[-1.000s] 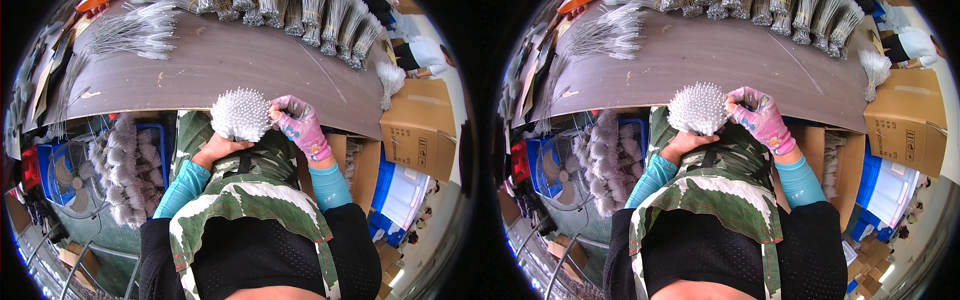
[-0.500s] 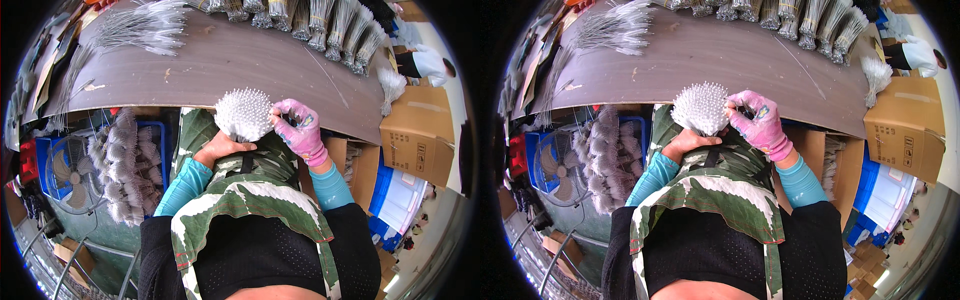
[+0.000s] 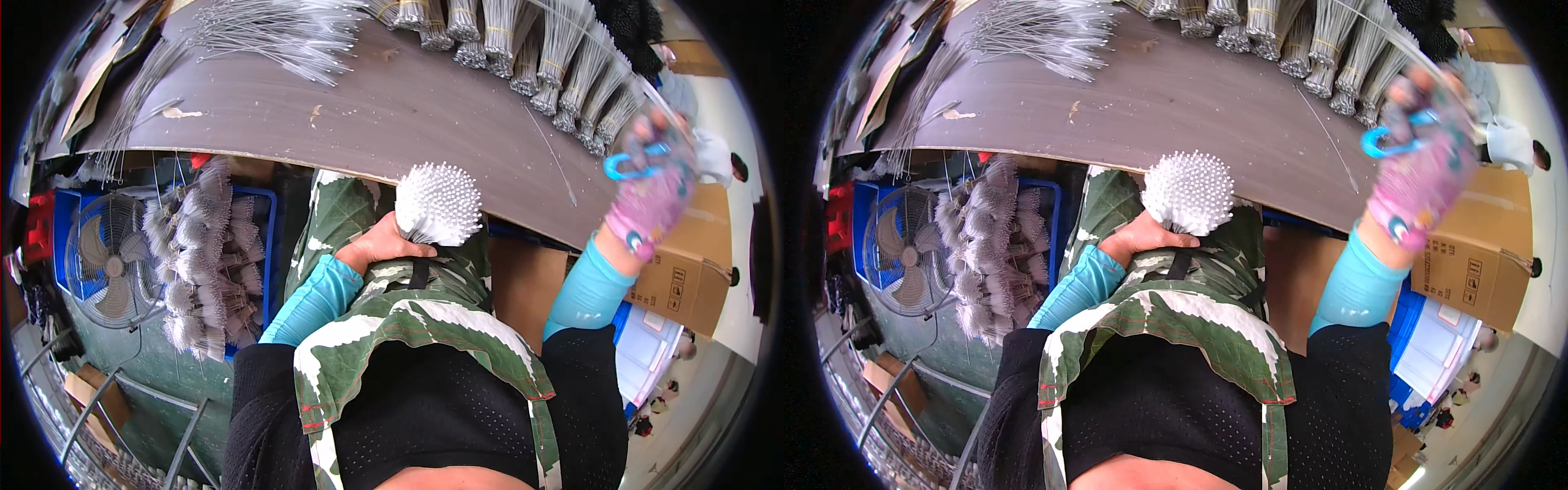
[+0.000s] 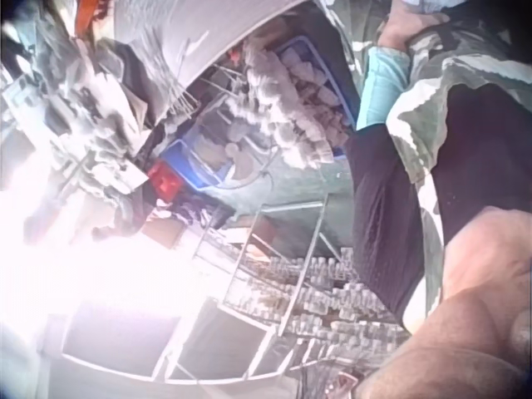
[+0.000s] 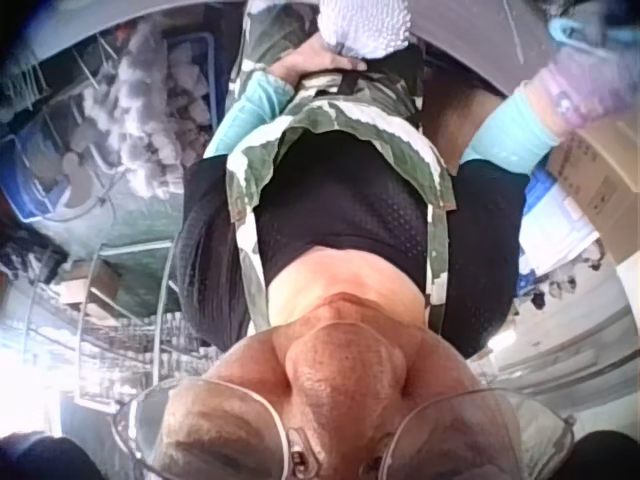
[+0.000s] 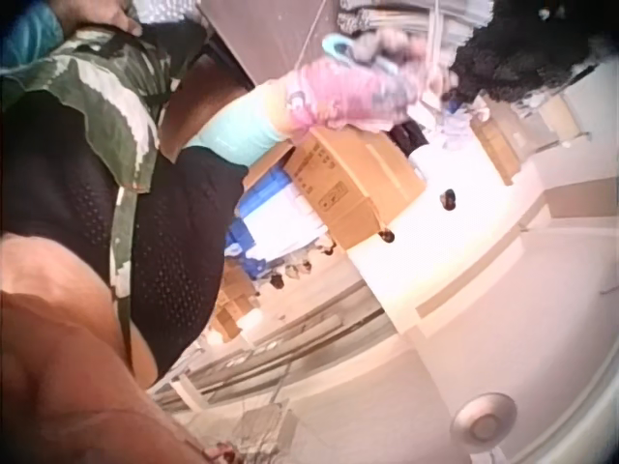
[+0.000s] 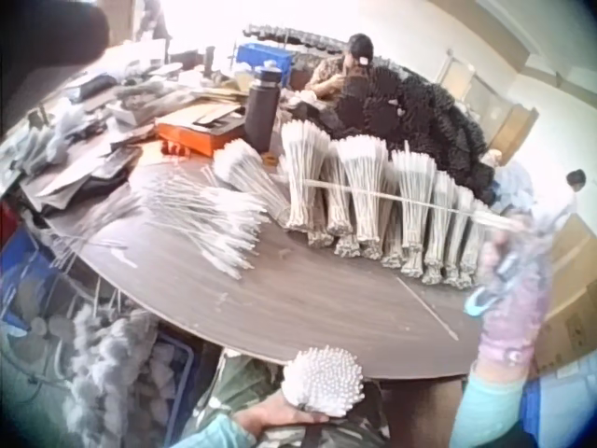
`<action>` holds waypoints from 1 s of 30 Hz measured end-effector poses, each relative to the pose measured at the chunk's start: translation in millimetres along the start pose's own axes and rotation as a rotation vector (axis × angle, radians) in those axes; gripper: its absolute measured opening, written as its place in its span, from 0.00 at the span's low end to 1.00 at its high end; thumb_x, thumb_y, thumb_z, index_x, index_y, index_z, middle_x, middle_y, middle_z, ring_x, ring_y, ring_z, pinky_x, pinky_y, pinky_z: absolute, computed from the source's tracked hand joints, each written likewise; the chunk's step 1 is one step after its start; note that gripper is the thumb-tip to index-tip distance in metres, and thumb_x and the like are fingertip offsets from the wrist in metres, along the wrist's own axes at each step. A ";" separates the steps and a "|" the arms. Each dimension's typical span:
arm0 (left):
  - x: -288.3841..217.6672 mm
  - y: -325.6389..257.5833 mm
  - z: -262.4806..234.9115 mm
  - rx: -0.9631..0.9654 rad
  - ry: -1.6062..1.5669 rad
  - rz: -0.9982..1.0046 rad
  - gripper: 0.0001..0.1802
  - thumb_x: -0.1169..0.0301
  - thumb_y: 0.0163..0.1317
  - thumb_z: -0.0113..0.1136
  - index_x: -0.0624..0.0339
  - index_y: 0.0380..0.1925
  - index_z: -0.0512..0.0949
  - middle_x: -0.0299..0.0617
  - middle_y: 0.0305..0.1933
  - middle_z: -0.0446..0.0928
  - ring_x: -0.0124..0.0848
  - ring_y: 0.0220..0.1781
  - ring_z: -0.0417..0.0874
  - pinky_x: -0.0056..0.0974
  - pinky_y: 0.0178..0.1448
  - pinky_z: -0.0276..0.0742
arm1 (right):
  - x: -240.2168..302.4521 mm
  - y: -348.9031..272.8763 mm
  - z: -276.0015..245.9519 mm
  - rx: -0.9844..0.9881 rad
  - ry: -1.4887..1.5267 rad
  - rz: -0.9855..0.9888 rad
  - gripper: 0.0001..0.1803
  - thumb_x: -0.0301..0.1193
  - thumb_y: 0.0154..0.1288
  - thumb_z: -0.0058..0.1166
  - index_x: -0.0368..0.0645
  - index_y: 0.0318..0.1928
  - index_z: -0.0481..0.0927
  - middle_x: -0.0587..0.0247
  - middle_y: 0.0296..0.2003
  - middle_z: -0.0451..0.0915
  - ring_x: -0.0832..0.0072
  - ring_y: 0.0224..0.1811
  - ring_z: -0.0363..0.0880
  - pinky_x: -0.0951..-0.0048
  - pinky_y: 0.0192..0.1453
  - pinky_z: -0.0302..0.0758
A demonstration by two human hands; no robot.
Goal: Assembling industrial brushes by gathering bristles and securing them with metal wires and a tool.
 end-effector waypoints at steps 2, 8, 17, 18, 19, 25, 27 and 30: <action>6.5 -4.9 -4.7 -0.017 -0.029 0.015 0.31 0.77 0.41 0.73 0.63 0.50 0.74 0.38 0.48 0.78 0.28 0.51 0.75 0.35 0.60 0.67 | -41.3 1.4 45.4 -0.022 0.000 0.158 0.08 0.29 0.64 0.49 0.37 0.36 0.75 0.58 0.28 0.79 0.81 0.23 0.73 0.87 0.19 0.60; 4.1 -0.7 -7.0 0.075 -0.132 0.007 0.33 0.77 0.40 0.73 0.64 0.51 0.74 0.39 0.49 0.77 0.30 0.53 0.73 0.36 0.62 0.65 | -159.1 8.1 134.7 0.139 0.223 0.611 0.10 0.30 0.66 0.46 0.34 0.38 0.76 0.59 0.30 0.80 0.82 0.23 0.70 0.84 0.21 0.60; 5.2 -1.2 -10.5 0.145 -0.088 -0.016 0.33 0.77 0.39 0.72 0.64 0.51 0.73 0.40 0.50 0.77 0.31 0.53 0.73 0.35 0.62 0.64 | -169.7 -15.1 95.2 0.394 0.225 0.693 0.10 0.27 0.67 0.48 0.37 0.45 0.75 0.53 0.38 0.80 0.75 0.30 0.79 0.82 0.23 0.66; -0.3 -1.5 -9.2 0.148 -0.105 -0.028 0.34 0.77 0.39 0.72 0.64 0.51 0.73 0.40 0.49 0.77 0.31 0.53 0.73 0.35 0.62 0.65 | -160.4 -22.3 82.2 0.465 -0.007 0.721 0.10 0.28 0.66 0.49 0.37 0.45 0.76 0.55 0.37 0.81 0.76 0.32 0.79 0.82 0.27 0.69; -4.2 -2.2 -8.3 0.151 -0.122 -0.039 0.34 0.76 0.40 0.72 0.64 0.51 0.73 0.40 0.49 0.77 0.31 0.53 0.73 0.35 0.61 0.65 | -153.5 -29.5 70.3 0.533 -0.240 0.742 0.11 0.30 0.66 0.51 0.36 0.44 0.78 0.58 0.37 0.81 0.78 0.35 0.78 0.81 0.30 0.71; 4.5 1.5 -7.4 0.212 -0.061 -0.136 0.37 0.72 0.38 0.74 0.65 0.53 0.71 0.42 0.49 0.76 0.32 0.54 0.73 0.35 0.61 0.65 | -152.6 -89.3 8.3 0.696 -0.370 0.742 0.15 0.35 0.66 0.52 0.36 0.44 0.79 0.68 0.38 0.80 0.83 0.42 0.75 0.79 0.50 0.70; 10.2 4.1 -6.6 0.161 0.005 -0.096 0.40 0.71 0.37 0.75 0.65 0.55 0.69 0.44 0.51 0.76 0.33 0.54 0.73 0.36 0.62 0.65 | -149.6 -100.5 -3.3 0.617 -0.377 0.707 0.14 0.35 0.66 0.53 0.35 0.43 0.79 0.70 0.37 0.79 0.84 0.41 0.74 0.80 0.48 0.70; 2.6 -2.5 -0.2 0.013 0.105 0.009 0.45 0.68 0.37 0.76 0.65 0.58 0.65 0.47 0.53 0.74 0.35 0.56 0.72 0.37 0.64 0.64 | -138.0 -114.6 -18.1 0.411 -0.469 0.674 0.12 0.33 0.65 0.54 0.37 0.42 0.79 0.74 0.35 0.77 0.86 0.38 0.72 0.81 0.45 0.69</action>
Point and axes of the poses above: each hand's wrist, its own y-axis towards the middle knuckle, its own z-axis out of the palm, x = y × z, the point moved 2 cm from there along y, towards the middle knuckle
